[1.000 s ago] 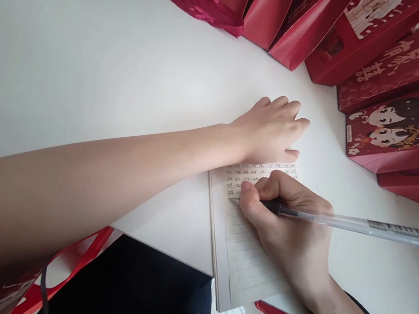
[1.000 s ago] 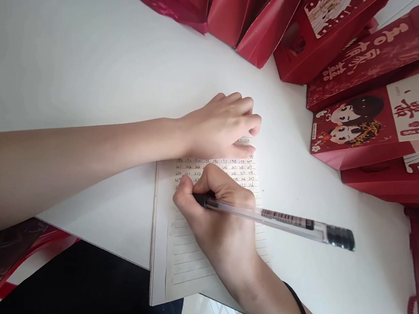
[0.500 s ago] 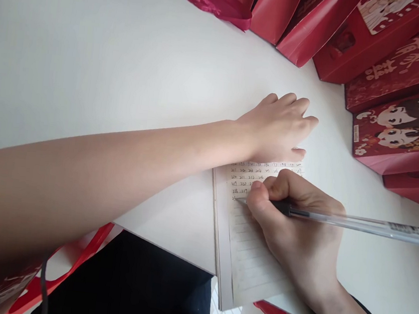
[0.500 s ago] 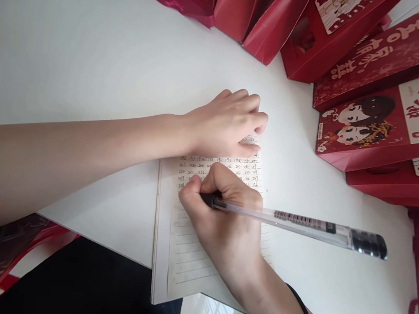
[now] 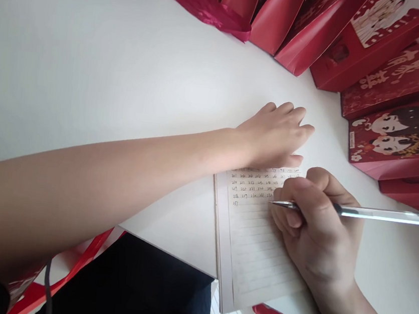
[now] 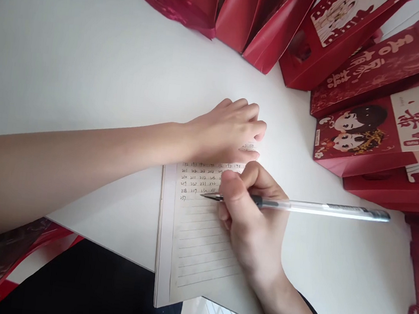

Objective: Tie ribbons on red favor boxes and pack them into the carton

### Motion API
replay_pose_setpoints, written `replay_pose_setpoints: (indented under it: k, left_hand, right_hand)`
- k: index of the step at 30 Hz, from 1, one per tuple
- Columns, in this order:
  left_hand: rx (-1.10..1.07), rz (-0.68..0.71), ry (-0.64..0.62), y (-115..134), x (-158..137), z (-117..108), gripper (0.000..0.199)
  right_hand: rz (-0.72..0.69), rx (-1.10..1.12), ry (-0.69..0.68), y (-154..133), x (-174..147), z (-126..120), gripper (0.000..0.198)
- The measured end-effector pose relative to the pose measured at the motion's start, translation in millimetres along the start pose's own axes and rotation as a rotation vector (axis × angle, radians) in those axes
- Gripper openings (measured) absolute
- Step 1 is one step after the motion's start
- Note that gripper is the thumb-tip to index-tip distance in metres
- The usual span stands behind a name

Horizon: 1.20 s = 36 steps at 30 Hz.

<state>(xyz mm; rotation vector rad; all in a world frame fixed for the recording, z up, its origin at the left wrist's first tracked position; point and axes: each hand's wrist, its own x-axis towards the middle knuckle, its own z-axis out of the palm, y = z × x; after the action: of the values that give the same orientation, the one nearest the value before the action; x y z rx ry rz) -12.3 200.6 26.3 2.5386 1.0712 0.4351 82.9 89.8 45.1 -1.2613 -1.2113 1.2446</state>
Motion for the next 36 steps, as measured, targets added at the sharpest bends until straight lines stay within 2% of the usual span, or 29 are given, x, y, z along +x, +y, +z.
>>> replay_pose_setpoints:
  k: [3,6,10,12,14,17,21,24,27,31,33,36]
  left_hand:
    - [0.006,0.016,0.027,-1.3,-0.9,1.0,0.032]
    - [0.041,0.042,0.058,-1.6,-5.5,-0.1,0.033]
    - [0.083,0.070,0.081,-3.1,-12.4,-1.2,0.032]
    - [0.078,0.064,0.096,-5.2,-13.8,-1.2,0.033]
    - [0.056,0.040,0.104,-7.2,-14.5,-1.3,0.034]
    - [-0.025,-0.010,0.110,-8.2,-16.9,-1.5,0.036]
    - [-0.325,-0.174,0.172,-8.6,-19.9,-0.7,0.030]
    - [-0.644,-0.334,0.303,-15.3,-14.5,-7.1,0.017]
    - [-0.707,-0.476,0.561,-36.3,-1.5,-33.8,0.015]
    - [-0.528,-0.723,0.954,-88.5,6.0,-103.7,0.026]
    - [-0.436,-0.841,1.057,-118.1,-2.3,-142.9,0.026]
    - [-0.311,-0.944,1.076,-155.7,-25.5,-192.5,0.025]
  right_hand:
    - [-0.021,0.045,0.048,-4.2,6.1,-7.9,0.030]
    - [-0.141,-0.072,0.162,-7.4,12.3,-20.5,0.025]
    - [-0.405,-0.454,0.408,-0.9,26.6,-43.6,0.025]
    - [-0.537,-0.697,0.445,5.8,36.2,-55.3,0.023]
    - [-0.654,-0.852,0.361,13.4,44.7,-66.1,0.019]
    - [-0.705,-0.914,0.149,26.4,53.8,-79.9,0.026]
    - [-0.599,-0.931,0.089,44.4,62.6,-93.4,0.036]
    - [-0.541,-0.944,0.056,55.0,69.8,-100.7,0.039]
    - [-0.517,-0.953,0.028,62.1,77.7,-104.8,0.040]
    - [-0.457,-0.826,0.098,64.5,86.5,-103.6,0.046]
    - [-0.421,-0.757,0.155,63.4,89.4,-101.2,0.046]
    - [-0.425,-0.679,0.233,61.9,93.1,-97.7,0.043]
